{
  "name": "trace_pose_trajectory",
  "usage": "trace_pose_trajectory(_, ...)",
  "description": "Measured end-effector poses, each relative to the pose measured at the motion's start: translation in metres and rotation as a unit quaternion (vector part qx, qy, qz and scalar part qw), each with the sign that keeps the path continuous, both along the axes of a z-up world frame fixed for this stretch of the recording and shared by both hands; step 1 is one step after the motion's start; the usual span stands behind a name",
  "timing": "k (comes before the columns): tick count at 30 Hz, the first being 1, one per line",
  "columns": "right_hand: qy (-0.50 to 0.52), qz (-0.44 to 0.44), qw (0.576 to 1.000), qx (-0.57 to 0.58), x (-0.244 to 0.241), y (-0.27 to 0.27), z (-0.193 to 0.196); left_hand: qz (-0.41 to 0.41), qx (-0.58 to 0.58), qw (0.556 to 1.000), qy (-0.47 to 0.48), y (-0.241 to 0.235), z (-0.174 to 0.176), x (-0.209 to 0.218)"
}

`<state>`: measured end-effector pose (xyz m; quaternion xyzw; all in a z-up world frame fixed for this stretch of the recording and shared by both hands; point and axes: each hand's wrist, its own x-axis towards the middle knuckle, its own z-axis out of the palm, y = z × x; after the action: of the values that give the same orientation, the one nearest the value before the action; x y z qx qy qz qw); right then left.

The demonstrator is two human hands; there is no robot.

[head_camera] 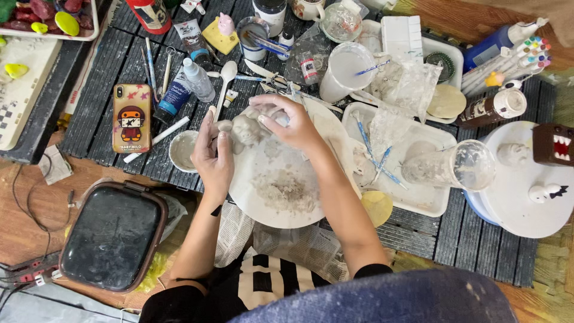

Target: The person shapes a small clay figurine by hand, adding small pieces to form features. They use sculpting tools to refine details and smooth the surface of the clay model.

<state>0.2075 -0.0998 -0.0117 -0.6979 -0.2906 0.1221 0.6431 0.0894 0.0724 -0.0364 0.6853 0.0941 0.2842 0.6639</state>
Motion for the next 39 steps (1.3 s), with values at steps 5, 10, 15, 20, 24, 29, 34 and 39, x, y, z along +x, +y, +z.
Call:
trace_pose_trajectory(5, -0.173, -0.029, 0.984, -0.039, 0.002, 0.001, 0.003, 0.005, 0.099, 0.995, -0.004, 0.0, 0.011, -0.003)
trace_pose_trajectory(10, -0.202, -0.031, 0.978, -0.039, 0.003, 0.004, 0.0, 0.013, 0.32, 0.946, -0.05, 0.003, 0.026, -0.004)
trace_pose_trajectory(15, -0.191, -0.023, 0.98, -0.042, 0.0, 0.002, -0.004, 0.003, 0.393, 0.918, -0.048, 0.009, 0.035, 0.004)
trace_pose_trajectory(20, -0.076, -0.046, 0.996, -0.032, -0.001, 0.004, -0.005, -0.02, 0.36, 0.933, -0.024, 0.009, 0.032, 0.007)
trace_pose_trajectory(24, -0.073, -0.101, 0.992, -0.035, 0.0, -0.003, 0.004, -0.022, 0.343, 0.939, -0.028, 0.01, 0.028, 0.007)
trace_pose_trajectory(29, -0.087, -0.092, 0.98, -0.156, 0.002, -0.024, 0.026, 0.006, 0.277, 0.961, -0.016, 0.012, 0.022, 0.0)
trace_pose_trajectory(34, -0.164, -0.081, 0.96, -0.21, -0.013, -0.04, 0.046, 0.012, 0.243, 0.97, 0.008, 0.02, 0.021, -0.011)
trace_pose_trajectory(39, -0.117, -0.046, 0.949, -0.289, -0.059, -0.064, 0.05, 0.024, 0.235, 0.972, -0.009, 0.02, 0.018, -0.036)
